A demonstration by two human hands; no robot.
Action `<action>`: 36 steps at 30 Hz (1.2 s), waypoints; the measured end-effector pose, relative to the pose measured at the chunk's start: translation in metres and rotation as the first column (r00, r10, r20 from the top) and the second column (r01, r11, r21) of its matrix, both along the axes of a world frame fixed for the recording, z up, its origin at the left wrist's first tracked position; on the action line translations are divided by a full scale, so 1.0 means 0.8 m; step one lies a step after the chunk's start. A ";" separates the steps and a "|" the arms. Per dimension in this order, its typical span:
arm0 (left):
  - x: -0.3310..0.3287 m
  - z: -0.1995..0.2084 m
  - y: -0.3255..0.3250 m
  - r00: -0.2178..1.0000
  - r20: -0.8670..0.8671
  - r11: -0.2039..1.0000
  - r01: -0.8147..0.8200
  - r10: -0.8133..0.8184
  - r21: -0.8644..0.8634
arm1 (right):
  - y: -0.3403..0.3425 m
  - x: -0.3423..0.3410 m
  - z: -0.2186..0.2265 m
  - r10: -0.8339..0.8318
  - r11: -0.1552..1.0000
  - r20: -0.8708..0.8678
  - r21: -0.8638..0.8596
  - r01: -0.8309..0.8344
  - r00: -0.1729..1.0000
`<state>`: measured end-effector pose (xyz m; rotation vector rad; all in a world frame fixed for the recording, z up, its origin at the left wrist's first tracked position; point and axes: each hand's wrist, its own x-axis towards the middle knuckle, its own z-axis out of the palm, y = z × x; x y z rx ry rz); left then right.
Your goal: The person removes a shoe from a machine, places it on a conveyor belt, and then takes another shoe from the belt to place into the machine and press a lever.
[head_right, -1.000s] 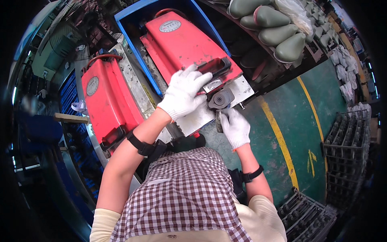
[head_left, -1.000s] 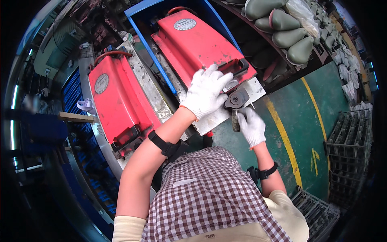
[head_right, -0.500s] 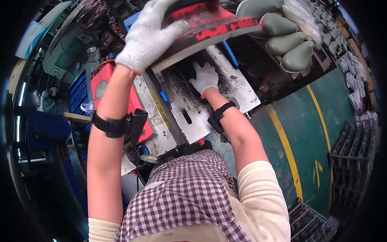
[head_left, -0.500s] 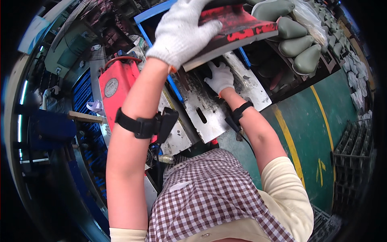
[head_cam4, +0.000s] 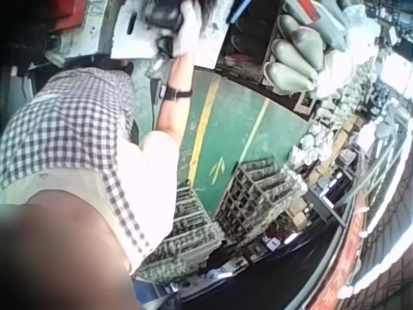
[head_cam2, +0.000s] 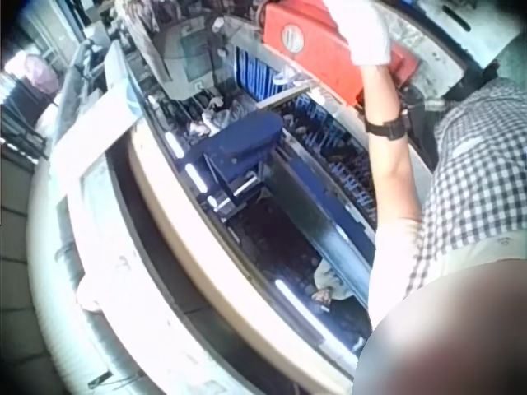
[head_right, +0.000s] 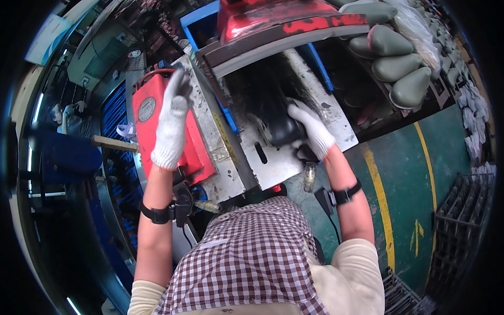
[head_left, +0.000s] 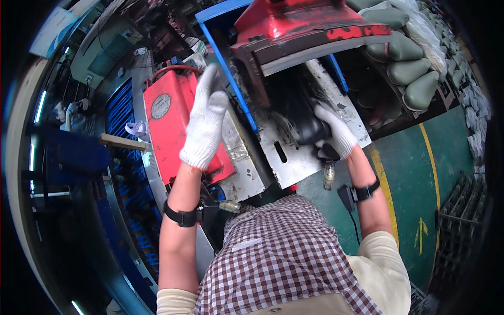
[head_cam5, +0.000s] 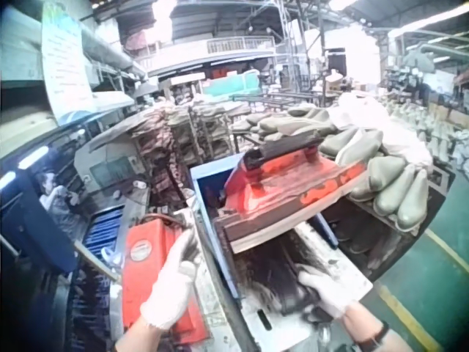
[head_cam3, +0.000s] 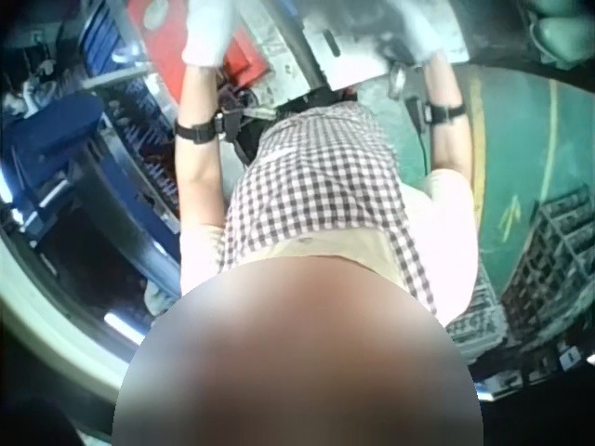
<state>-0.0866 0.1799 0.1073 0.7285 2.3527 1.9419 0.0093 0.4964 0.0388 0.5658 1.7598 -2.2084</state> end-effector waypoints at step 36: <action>0.129 -0.052 -0.223 0.754 0.622 0.694 -0.563 0.209 0.449 | -0.276 0.102 0.004 0.424 0.127 0.019 -0.991 -0.039 0.905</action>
